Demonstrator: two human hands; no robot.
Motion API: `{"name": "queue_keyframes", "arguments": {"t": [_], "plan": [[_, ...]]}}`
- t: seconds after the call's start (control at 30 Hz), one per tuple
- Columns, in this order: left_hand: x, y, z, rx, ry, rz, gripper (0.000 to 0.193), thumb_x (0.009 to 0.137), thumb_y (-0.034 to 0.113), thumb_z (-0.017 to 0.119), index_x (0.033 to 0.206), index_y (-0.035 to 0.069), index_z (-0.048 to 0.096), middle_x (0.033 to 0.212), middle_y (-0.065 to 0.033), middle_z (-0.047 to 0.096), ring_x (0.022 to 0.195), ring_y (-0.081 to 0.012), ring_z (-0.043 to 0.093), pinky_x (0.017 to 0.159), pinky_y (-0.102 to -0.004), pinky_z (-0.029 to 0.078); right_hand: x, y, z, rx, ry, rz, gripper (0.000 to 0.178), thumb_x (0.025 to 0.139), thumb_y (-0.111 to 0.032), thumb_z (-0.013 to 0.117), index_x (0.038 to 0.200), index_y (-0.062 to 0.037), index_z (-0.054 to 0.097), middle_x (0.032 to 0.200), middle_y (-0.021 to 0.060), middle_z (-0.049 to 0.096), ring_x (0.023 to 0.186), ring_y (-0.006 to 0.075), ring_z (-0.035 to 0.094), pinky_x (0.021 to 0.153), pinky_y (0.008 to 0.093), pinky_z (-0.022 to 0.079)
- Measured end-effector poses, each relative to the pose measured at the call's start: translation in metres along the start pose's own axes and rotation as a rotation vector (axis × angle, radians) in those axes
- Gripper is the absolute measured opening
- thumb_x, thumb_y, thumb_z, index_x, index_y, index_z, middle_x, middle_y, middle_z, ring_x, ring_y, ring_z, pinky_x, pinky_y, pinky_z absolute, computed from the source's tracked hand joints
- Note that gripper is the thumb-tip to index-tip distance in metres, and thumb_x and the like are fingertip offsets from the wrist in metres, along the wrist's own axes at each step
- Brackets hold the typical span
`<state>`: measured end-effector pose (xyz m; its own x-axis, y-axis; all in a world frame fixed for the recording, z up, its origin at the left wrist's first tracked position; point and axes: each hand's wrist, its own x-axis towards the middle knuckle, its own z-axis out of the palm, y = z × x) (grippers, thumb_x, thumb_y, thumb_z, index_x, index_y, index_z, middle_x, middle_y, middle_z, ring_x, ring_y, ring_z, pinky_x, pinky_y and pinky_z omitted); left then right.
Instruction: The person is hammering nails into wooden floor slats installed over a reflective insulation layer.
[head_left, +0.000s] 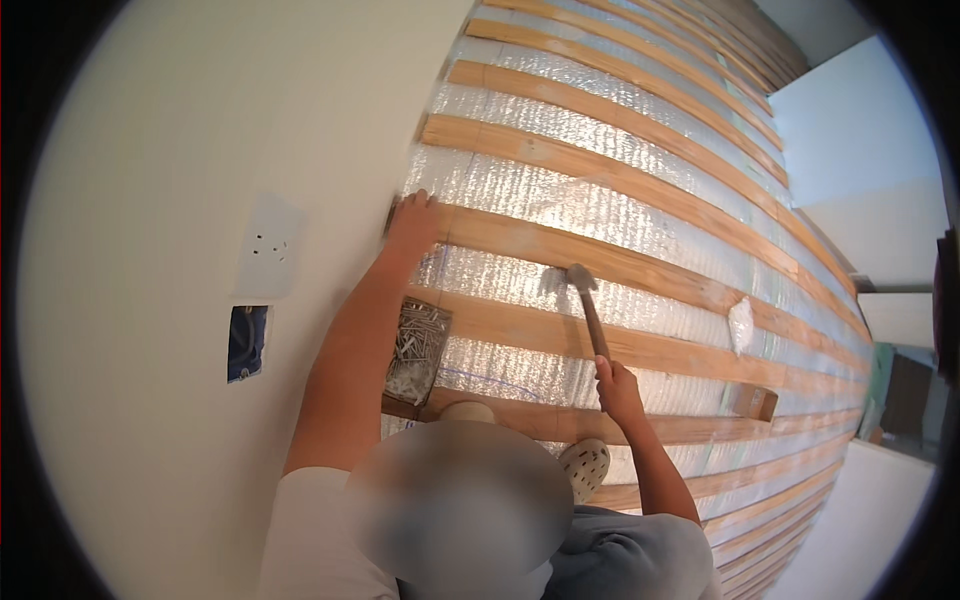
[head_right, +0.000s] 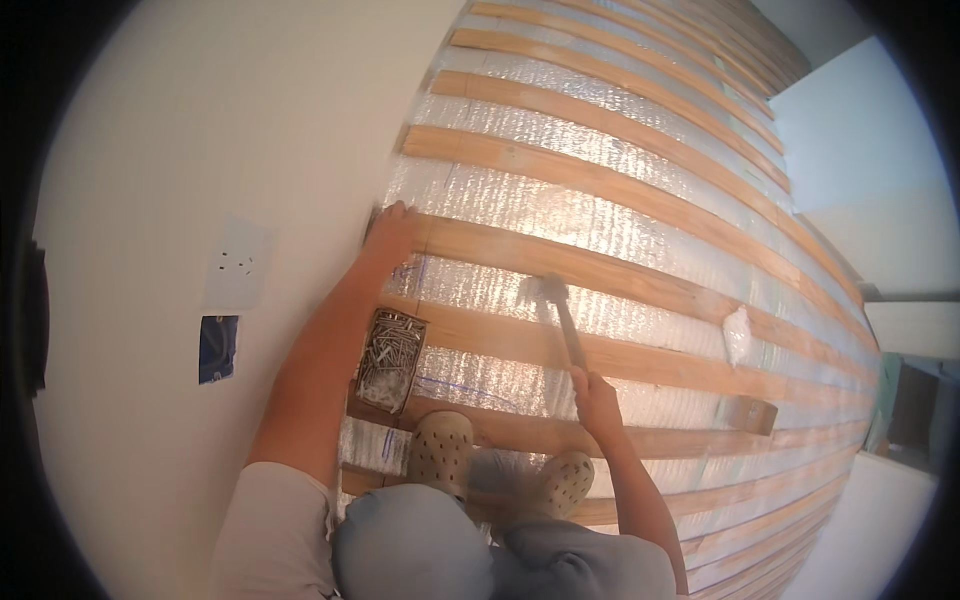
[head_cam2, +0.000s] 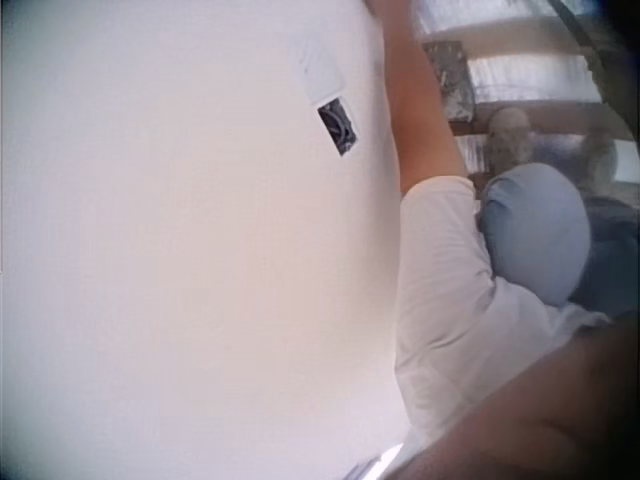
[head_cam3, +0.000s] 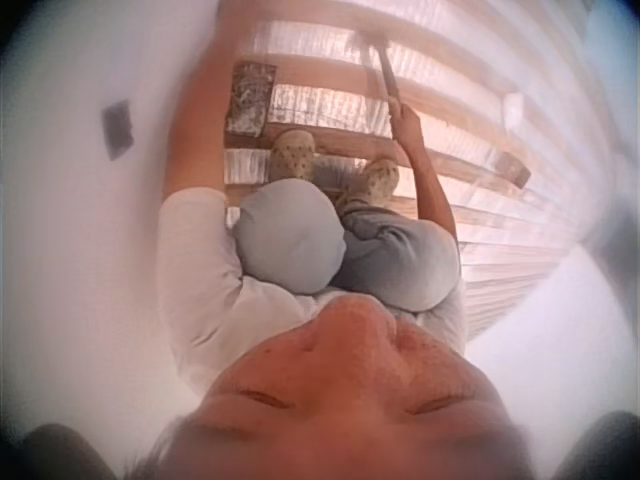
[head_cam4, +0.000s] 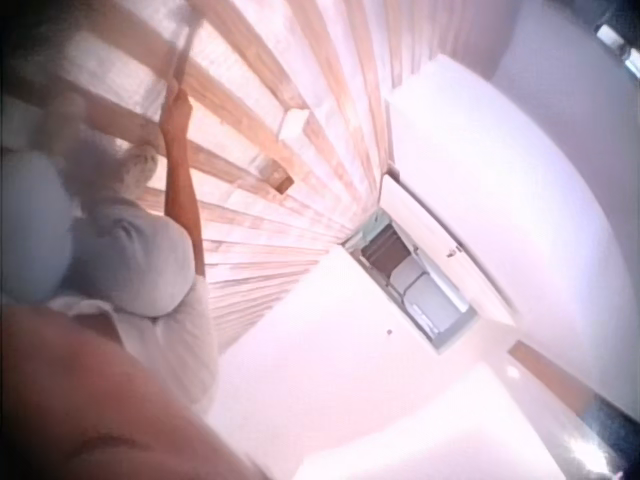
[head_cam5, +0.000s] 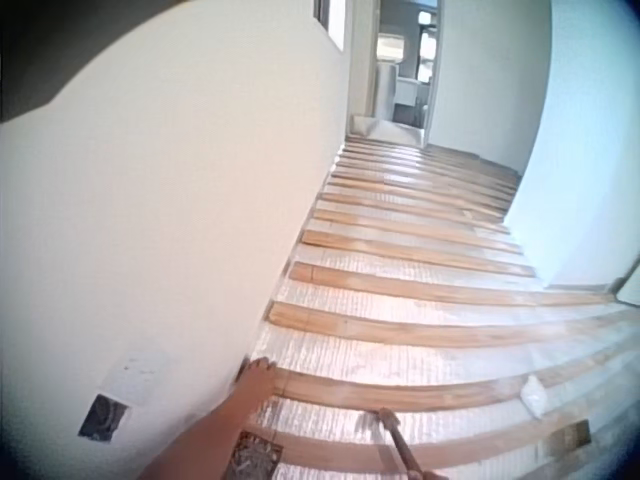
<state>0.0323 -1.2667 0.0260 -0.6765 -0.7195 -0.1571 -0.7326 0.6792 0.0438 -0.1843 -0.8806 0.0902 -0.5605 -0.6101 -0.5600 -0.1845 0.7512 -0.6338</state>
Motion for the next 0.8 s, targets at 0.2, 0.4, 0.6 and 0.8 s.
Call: {"name": "queue_keyframes", "arguments": {"t": [0.2, 0.4, 0.6, 0.8], "plan": [[0.01, 0.004, -0.008, 0.11, -0.034, -0.003, 0.049, 0.067, 0.016, 0.077, 0.11, 0.005, 0.056, 0.112, -0.0094, 0.052, 0.109, -0.0262, 0.054, 0.091, -0.0403, 0.046, -0.042, -0.042, -0.015, -0.143, -0.049, 0.058, 0.046, 0.094, -0.041, 0.055, 0.076, 0.0011, 0.056, 0.056, 0.0045, 0.053, 0.044, 0.0131, 0.052, 0.041, 0.0291, 0.043], [0.016, 0.001, 0.0, 0.136, 0.004, 0.028, 0.042, 0.07, 0.016, 0.075, 0.107, 0.006, 0.058, 0.111, -0.0096, 0.054, 0.102, -0.0248, 0.058, 0.083, -0.0384, 0.05, -0.134, -0.087, -0.054, -0.149, -0.064, 0.188, 0.048, 0.091, -0.04, 0.057, 0.085, 0.0074, 0.06, 0.066, 0.0153, 0.062, 0.057, 0.0234, 0.061, 0.052, 0.0359, 0.048], [0.016, -0.02, 0.016, 0.17, -0.026, 0.071, 0.055, 0.063, 0.019, 0.082, 0.11, 0.005, 0.056, 0.111, -0.0105, 0.054, 0.102, -0.027, 0.058, 0.085, -0.0376, 0.051, -0.146, -0.133, -0.083, -0.175, -0.116, -0.011, 0.044, 0.091, -0.04, 0.06, 0.08, 0.0026, 0.057, 0.058, 0.0077, 0.056, 0.047, 0.0156, 0.055, 0.047, 0.0333, 0.043], [0.016, 0.006, -0.012, 0.057, -0.027, 0.036, 0.055, 0.058, 0.016, 0.084, 0.104, 0.003, 0.056, 0.107, -0.0122, 0.054, 0.1, -0.0307, 0.058, 0.083, -0.0397, 0.05, -0.078, -0.119, -0.062, -0.222, -0.049, -0.146, 0.05, 0.089, -0.044, 0.059, 0.081, 0.0047, 0.059, 0.063, 0.0142, 0.06, 0.057, 0.0239, 0.06, 0.056, 0.0397, 0.047]]}}
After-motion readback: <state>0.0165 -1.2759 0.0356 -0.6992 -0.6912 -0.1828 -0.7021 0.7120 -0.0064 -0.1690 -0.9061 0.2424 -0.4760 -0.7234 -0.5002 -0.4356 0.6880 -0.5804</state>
